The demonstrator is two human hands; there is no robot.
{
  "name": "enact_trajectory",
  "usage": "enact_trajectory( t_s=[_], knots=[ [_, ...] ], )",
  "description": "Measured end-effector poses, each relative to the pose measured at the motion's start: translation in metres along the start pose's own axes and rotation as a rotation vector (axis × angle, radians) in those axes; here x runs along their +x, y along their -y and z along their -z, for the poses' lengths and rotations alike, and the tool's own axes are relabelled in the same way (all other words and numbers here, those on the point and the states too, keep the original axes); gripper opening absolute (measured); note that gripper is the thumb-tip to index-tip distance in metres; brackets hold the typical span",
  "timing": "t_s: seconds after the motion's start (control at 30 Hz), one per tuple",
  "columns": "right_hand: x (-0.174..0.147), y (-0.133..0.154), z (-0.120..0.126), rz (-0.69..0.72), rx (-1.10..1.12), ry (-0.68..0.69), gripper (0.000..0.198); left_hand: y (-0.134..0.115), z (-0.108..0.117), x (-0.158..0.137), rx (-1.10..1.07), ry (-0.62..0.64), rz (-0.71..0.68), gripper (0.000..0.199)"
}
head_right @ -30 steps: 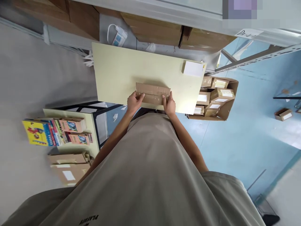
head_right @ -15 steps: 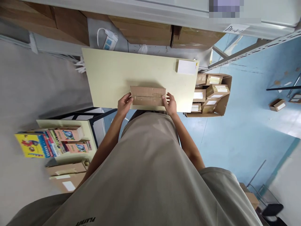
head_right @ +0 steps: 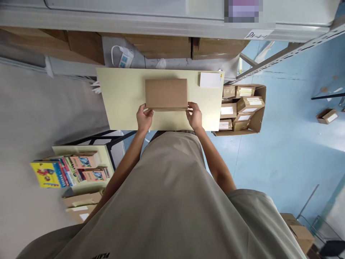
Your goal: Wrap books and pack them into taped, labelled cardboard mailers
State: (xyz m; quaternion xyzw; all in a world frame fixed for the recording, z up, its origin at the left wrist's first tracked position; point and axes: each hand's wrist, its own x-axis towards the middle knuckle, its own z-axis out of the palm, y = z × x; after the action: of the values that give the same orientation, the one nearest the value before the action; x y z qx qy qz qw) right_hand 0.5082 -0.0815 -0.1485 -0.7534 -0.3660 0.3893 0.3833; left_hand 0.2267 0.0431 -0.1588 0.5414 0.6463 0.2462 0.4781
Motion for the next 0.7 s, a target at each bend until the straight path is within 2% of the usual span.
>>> enact_trajectory(
  t_s=[0.1, 0.17, 0.27, 0.33, 0.43, 0.53, 0.6, 0.7],
  knots=[
    [-0.003, -0.013, -0.007, -0.088, -0.018, 0.112, 0.037, 0.011, 0.001, 0.001, 0.090, 0.102, 0.077, 0.044],
    [-0.004, -0.020, -0.002, -0.091, -0.049, 0.133, 0.037, 0.010, 0.007, 0.001, 0.142, 0.091, 0.075, 0.040],
    [0.007, -0.032, 0.022, -0.080, -0.083, 0.010, 0.042, -0.011, 0.009, 0.003, 0.185, -0.022, -0.002, 0.041],
    [0.026, -0.044, 0.044, -0.092, -0.086, -0.131, 0.048, -0.037, -0.003, 0.007, 0.187, -0.027, -0.094, 0.044],
    [0.064, -0.066, 0.073, -0.094, -0.100, -0.338, 0.058, -0.082, -0.044, 0.014, 0.171, 0.079, -0.204, 0.044],
    [0.103, -0.088, 0.087, -0.092, -0.130, -0.449, 0.065, -0.115, -0.104, 0.023, 0.138, 0.223, -0.245, 0.048],
    [0.123, -0.099, 0.088, -0.113, -0.135, -0.461, 0.065, -0.122, -0.148, 0.031, 0.121, 0.294, -0.264, 0.047],
    [0.141, -0.108, 0.083, -0.143, -0.128, -0.449, 0.063, -0.114, -0.208, 0.048, 0.137, 0.361, -0.250, 0.041]
  ],
)
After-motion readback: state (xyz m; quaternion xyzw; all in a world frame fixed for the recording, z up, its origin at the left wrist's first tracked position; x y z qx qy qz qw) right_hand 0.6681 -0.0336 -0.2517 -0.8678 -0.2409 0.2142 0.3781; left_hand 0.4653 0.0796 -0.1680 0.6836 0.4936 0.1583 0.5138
